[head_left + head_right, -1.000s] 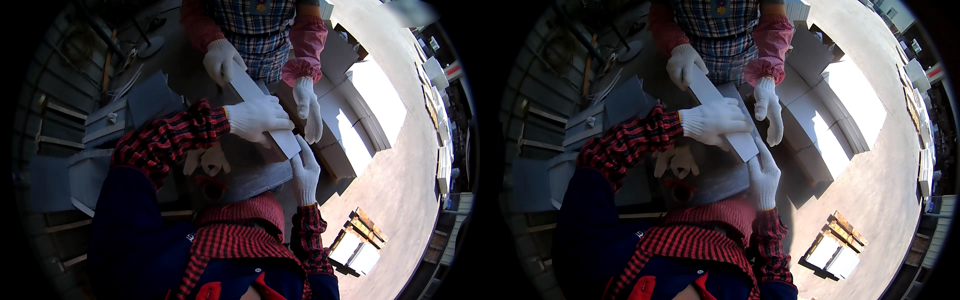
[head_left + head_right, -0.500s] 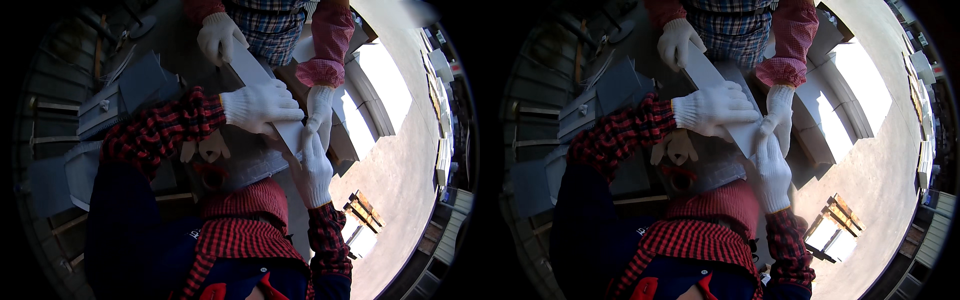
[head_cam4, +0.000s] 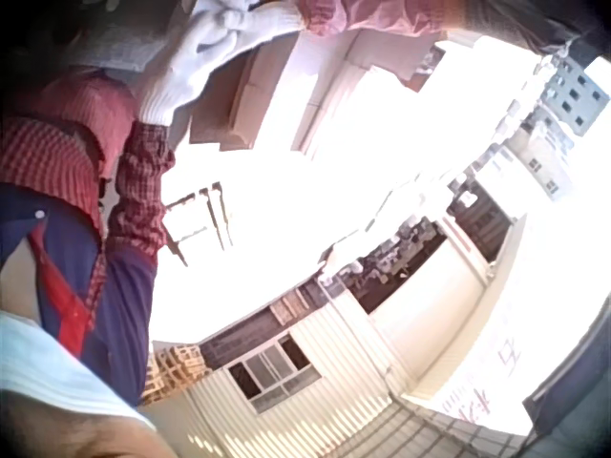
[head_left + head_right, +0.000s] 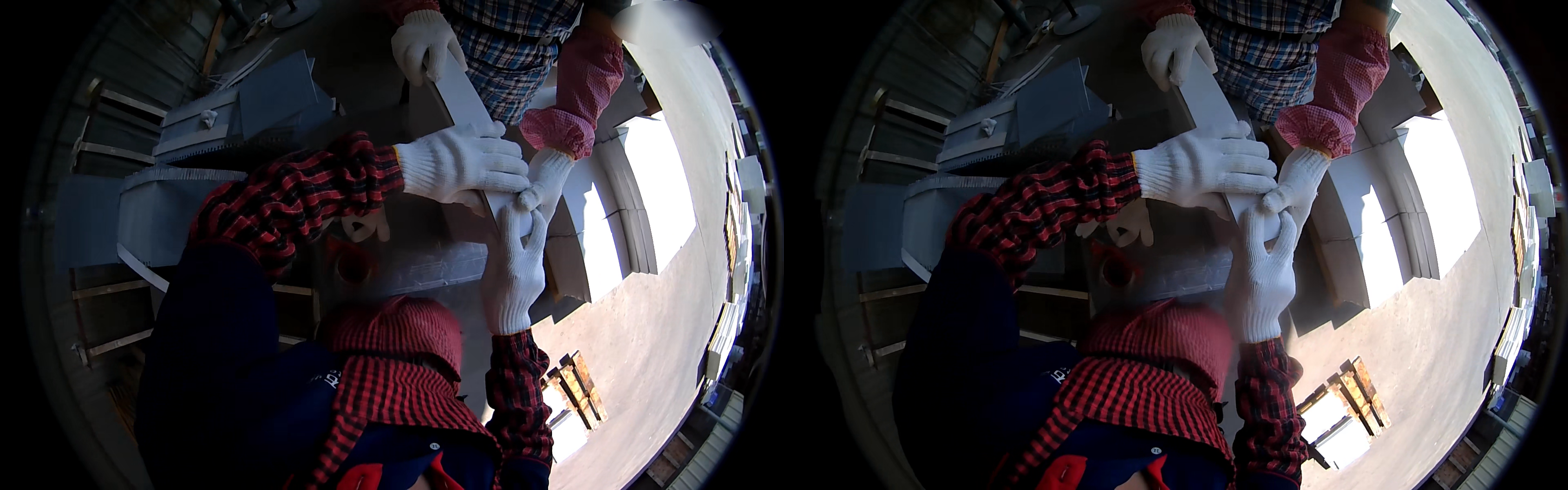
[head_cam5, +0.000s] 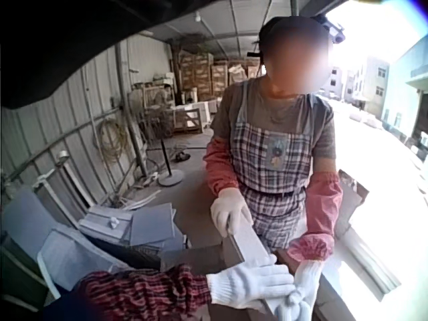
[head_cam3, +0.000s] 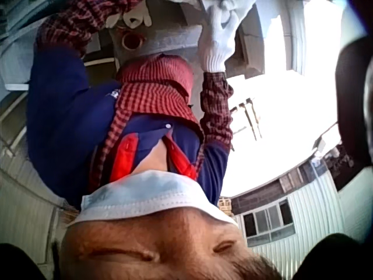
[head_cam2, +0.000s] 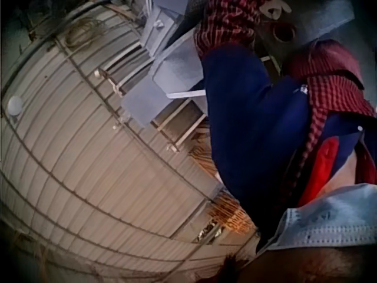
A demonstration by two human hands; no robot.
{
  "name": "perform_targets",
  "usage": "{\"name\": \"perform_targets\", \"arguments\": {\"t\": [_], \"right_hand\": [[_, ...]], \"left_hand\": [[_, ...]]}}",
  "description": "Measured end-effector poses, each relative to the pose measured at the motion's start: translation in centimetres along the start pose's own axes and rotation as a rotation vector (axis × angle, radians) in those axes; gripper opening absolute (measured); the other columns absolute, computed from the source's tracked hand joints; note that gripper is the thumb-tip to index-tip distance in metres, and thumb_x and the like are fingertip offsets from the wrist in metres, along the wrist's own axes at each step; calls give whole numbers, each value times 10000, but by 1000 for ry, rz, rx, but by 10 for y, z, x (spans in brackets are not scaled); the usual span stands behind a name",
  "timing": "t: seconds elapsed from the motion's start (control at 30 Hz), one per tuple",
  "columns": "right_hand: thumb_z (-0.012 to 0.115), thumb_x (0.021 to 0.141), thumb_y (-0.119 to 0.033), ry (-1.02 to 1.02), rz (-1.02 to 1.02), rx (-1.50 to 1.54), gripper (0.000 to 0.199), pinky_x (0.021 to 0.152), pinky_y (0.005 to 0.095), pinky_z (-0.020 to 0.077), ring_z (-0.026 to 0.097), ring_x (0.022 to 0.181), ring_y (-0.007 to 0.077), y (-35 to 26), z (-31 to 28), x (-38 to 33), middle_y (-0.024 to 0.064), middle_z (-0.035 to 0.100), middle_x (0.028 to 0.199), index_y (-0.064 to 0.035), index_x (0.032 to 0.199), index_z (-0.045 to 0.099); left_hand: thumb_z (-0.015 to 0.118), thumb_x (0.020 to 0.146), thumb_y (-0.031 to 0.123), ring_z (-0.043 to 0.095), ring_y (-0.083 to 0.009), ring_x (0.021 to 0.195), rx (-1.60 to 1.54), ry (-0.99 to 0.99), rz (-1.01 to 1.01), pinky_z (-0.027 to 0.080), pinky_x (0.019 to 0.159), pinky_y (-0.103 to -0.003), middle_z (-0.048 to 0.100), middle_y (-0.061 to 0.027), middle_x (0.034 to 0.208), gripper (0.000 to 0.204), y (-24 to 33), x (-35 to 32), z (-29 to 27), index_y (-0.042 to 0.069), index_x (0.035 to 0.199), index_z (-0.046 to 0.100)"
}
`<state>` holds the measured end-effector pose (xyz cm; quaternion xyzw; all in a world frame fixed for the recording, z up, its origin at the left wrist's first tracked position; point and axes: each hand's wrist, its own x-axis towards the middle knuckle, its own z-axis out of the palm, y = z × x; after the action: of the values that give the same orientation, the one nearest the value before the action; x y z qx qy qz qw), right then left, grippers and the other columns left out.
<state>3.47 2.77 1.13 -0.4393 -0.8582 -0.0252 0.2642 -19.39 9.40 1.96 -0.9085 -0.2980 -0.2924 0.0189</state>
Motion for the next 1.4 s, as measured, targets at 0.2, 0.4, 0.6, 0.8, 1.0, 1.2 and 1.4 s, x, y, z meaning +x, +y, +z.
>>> {"name": "perform_targets", "arguments": {"t": [0.2, 0.4, 0.6, 0.8, 1.0, 1.2, 1.4], "right_hand": [[681, 906, -122, 112, 31, 148, 438, 781, 406, 607, 656, 1116, 386, -3, 14, -8, 201, 554, 1353, -302, 1304, 655], [673, 914, -128, 141, 55, 295, 344, 893, 394, 577, 620, 1191, 373, 3, 12, -14, 191, 542, 1377, -255, 1231, 714], [755, 862, -120, 118, -39, 216, 424, 966, 434, 541, 572, 1268, 383, 6, -10, -40, 219, 482, 1496, -202, 1274, 699], [718, 877, -265, -461, -1, 706, 485, 988, 466, 496, 572, 1243, 395, -56, 50, -124, 239, 571, 1375, -93, 1323, 635], [742, 771, -467, -865, 134, 412, 615, 851, 517, 545, 651, 1082, 404, -129, 162, -107, 219, 630, 1208, -89, 1241, 620], [673, 768, -347, -924, 214, 157, 405, 815, 494, 555, 685, 976, 396, -134, 211, -107, 206, 694, 1015, -104, 1089, 710], [680, 753, -198, -1346, 754, 687, 409, 696, 332, 540, 690, 714, 224, -116, 123, -62, 118, 721, 825, -37, 1124, 740]], "left_hand": [[730, 874, 379, 351, -356, 1462, 198, -64, -386, 230, 1187, -606, 397, -113, 1566, 756, 70, -29, 10, 192, 1527, 399], [714, 893, 237, 435, -353, 1401, -121, -184, -760, 337, 1168, -497, 457, -153, 1528, 605, 185, -75, 11, 41, 1429, 515], [622, 969, 242, 607, -312, 1186, -488, -66, -1329, 457, 1035, -423, 684, -141, 1240, 332, 317, -155, 17, 54, 1236, 680], [594, 979, 265, 598, -311, 1173, -501, -116, -1350, 446, 1038, -421, 678, -130, 1248, 356, 337, -184, 5, 45, 1249, 667], [582, 978, 261, 602, -312, 1161, -524, -49, -1209, 445, 1037, -424, 681, -131, 1241, 349, 291, -208, -26, 37, 1230, 671], [579, 968, 285, 632, -332, 1126, -495, -18, -1165, 471, 1011, -440, 697, -148, 1213, 364, 226, -256, -84, 46, 1223, 680], [585, 977, 297, 676, -333, 1022, -479, -98, -1247, 523, 914, -405, 719, -150, 1092, 306, 163, -297, -119, 70, 1127, 725]]}}
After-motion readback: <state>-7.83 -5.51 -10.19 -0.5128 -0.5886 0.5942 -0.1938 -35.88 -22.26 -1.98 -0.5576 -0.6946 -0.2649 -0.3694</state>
